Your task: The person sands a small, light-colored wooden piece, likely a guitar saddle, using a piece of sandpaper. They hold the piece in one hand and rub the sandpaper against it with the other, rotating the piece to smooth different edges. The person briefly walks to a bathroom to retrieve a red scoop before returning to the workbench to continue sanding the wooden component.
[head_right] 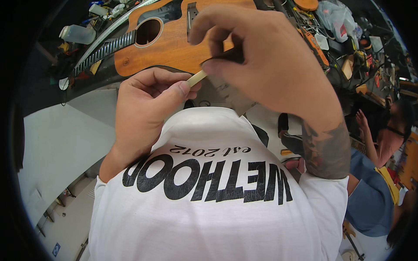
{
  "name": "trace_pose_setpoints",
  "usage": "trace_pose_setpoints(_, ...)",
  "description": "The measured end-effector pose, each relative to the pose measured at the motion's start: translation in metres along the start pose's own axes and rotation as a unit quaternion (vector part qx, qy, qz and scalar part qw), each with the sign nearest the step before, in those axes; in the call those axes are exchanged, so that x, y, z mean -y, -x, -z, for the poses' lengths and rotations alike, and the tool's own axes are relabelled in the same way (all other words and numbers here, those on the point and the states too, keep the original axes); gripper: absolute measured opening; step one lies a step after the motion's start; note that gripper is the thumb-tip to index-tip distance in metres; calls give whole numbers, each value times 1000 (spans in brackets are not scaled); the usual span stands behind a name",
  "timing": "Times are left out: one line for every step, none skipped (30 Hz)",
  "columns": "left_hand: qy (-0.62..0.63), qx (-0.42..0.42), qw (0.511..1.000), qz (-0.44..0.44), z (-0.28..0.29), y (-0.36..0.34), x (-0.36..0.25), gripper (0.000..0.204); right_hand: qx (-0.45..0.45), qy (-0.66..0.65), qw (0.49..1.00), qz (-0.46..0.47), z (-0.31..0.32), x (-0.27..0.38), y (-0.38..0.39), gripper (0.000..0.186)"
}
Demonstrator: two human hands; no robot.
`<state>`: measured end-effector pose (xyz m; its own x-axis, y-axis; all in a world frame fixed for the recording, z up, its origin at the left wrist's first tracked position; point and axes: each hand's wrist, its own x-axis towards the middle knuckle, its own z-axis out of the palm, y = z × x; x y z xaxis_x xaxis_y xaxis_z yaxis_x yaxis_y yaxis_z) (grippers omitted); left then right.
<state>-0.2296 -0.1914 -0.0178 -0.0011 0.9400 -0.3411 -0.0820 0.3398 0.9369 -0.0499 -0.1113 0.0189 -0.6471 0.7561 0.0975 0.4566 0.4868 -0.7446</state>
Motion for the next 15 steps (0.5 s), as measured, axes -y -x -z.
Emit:
trace_pose_setpoints(9, -2, 1000, -3, 0, 0, 1, 17, -5, -14, 1000, -21, 2, -4, 1, 31)
trace_pose_setpoints(18, -4, 1000, -6, 0, 1, 1, 17, -9, -28, 999, -42, 4, -9, 3, 31)
trace_pose_setpoints(28, -6, 1000, -9, 1, 1, 2, 17, -21, 4, 999, -42, 9, -11, 4, 31)
trace_pose_setpoints(42, -15, 999, -9, 2, 1, 3, 17, -33, 37, 998, -41, 16, -13, 5, 30)
trace_pose_setpoints(55, -28, 998, -11, 3, 1, 3, 18, -44, 68, 996, -37, 24, -18, 6, 30)
trace_pose_setpoints(68, -42, 997, -13, 4, 1, 3, 19, -59, 41, 996, -45, 33, -37, 13, 27)
trace_pose_setpoints(78, -29, 997, -10, 5, -3, -1, 18, -90, 5, 991, -96, 36, -32, 21, 24)
trace_pose_setpoints(86, -33, 996, -11, 5, -2, -1, 17, -113, -38, 984, -133, 34, -27, 29, 22)
trace_pose_setpoints(95, -37, 995, -11, 5, -2, -1, 16, -128, -86, 978, -142, 29, -23, 33, 21)
trace_pose_setpoints(104, -48, 993, -18, 4, -1, 0, 16, -142, -134, 969, -149, 21, -19, 35, 20)
trace_pose_setpoints(112, -59, 992, -25, 2, -1, 1, 16, -155, -182, 958, -155, 14, -17, 34, 18)
trace_pose_setpoints(121, -69, 990, -32, 1, 0, 2, 16, -145, -204, 960, -126, 5, -18, 33, 17)
trace_pose_setpoints(118, -69, 990, -39, 0, -3, 1, 16, -145, -220, 959, -103, -2, -17, 33, 16)
trace_pose_setpoints(112, -73, 990, -47, 0, -5, 2, 17, -142, -240, 957, -76, -11, -17, 32, 15)
trace_pose_setpoints(105, -77, 990, -55, -1, -7, 3, 17, -159, -272, 945, -87, -20, -12, 30, 15)
